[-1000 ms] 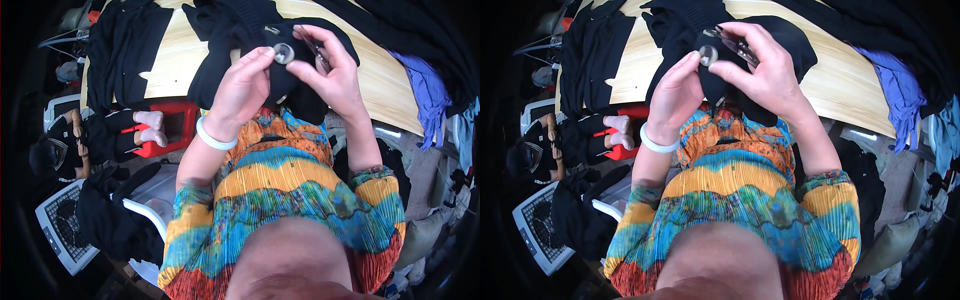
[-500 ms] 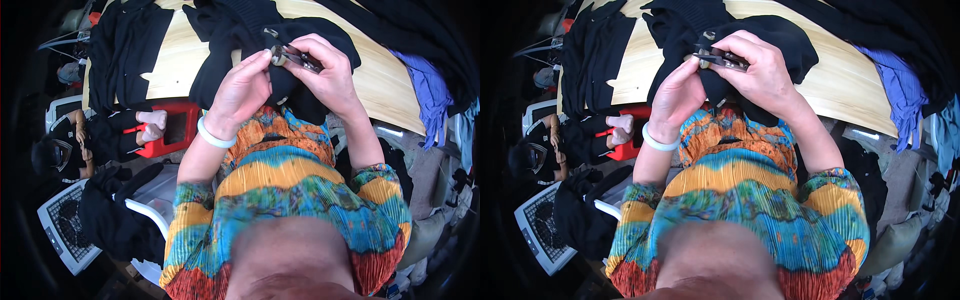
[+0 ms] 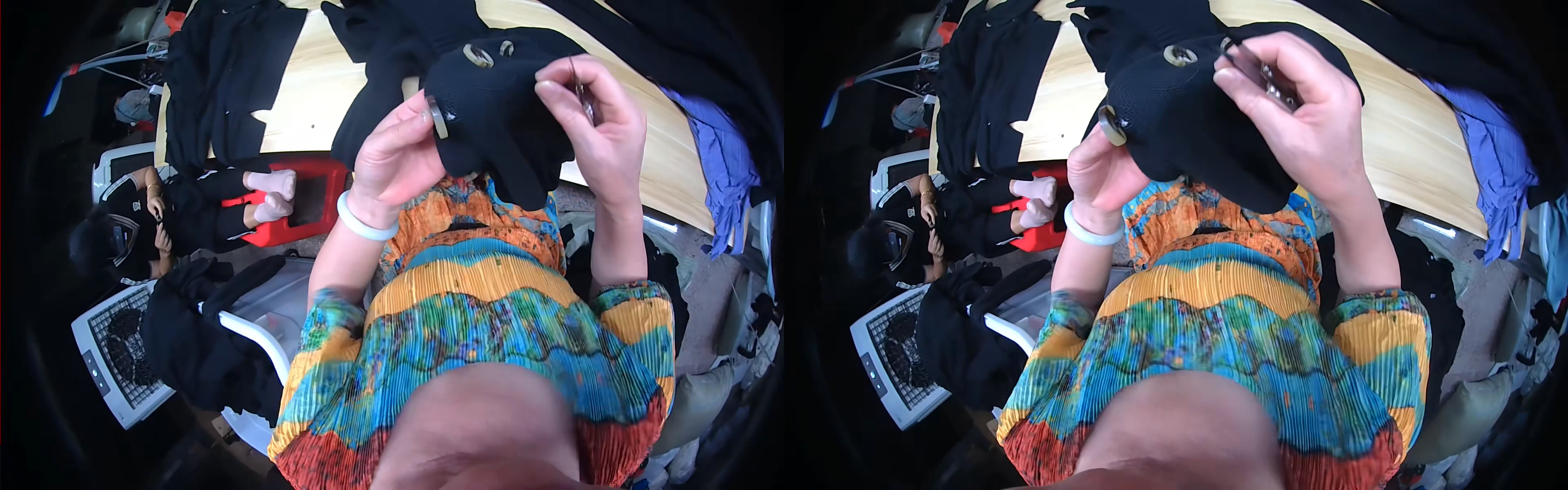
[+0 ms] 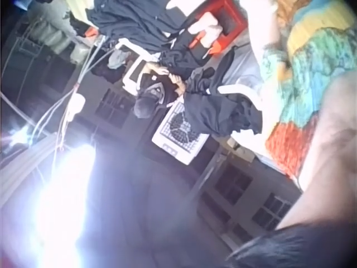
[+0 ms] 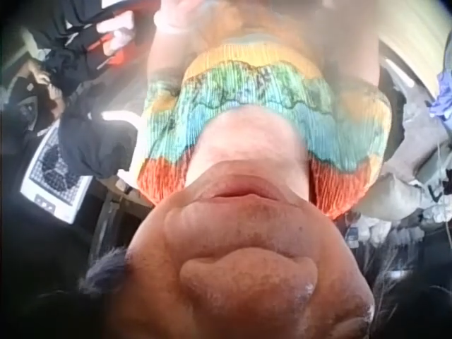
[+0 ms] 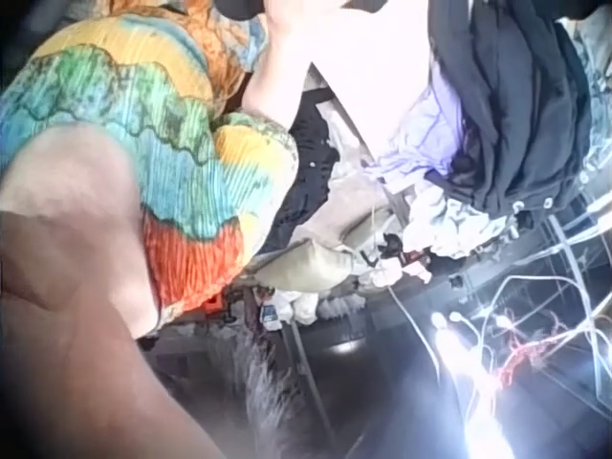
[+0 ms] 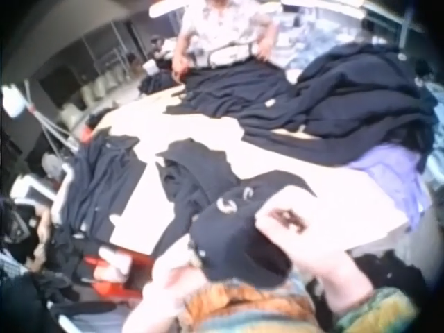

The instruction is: Trimming loose threads around buttons on black garments using small snips.

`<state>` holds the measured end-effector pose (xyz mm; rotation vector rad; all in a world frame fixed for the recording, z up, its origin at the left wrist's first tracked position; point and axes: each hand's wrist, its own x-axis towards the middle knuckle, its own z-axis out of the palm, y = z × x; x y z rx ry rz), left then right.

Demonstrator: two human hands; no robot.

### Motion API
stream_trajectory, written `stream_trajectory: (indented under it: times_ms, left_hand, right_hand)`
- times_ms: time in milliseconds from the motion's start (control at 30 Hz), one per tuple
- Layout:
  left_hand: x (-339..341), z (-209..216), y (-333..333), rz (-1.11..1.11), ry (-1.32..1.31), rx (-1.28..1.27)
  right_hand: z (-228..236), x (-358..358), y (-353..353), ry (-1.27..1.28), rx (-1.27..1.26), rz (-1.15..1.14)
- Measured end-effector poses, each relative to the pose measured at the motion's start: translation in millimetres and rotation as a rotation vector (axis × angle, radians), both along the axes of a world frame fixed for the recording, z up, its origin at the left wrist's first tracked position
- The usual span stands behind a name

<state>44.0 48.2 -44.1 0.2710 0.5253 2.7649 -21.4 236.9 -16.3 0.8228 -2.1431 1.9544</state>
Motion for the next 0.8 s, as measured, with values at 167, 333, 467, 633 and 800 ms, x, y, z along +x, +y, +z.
stream_trajectory:
  times_ms: [167,333,467,633,800]
  left_hand:
    - [0,-9,-1,-0.013,-0.021,0.100]
    - [0,-9,1,-0.002,0.004,0.113]
    - [1,-7,2,0.093,-0.134,0.150]
    - [-7,1,5,0.148,-0.261,0.103]
    - [-13,8,8,0.251,-0.418,-0.020]
  right_hand:
    - [0,8,-1,0.083,0.061,0.035]
    - [6,14,-2,0.137,0.084,0.079]
    - [-6,25,-7,0.072,0.018,0.091]
    - [-36,26,-16,0.044,0.157,-0.003]
    - [-21,7,2,-0.315,0.003,0.194]
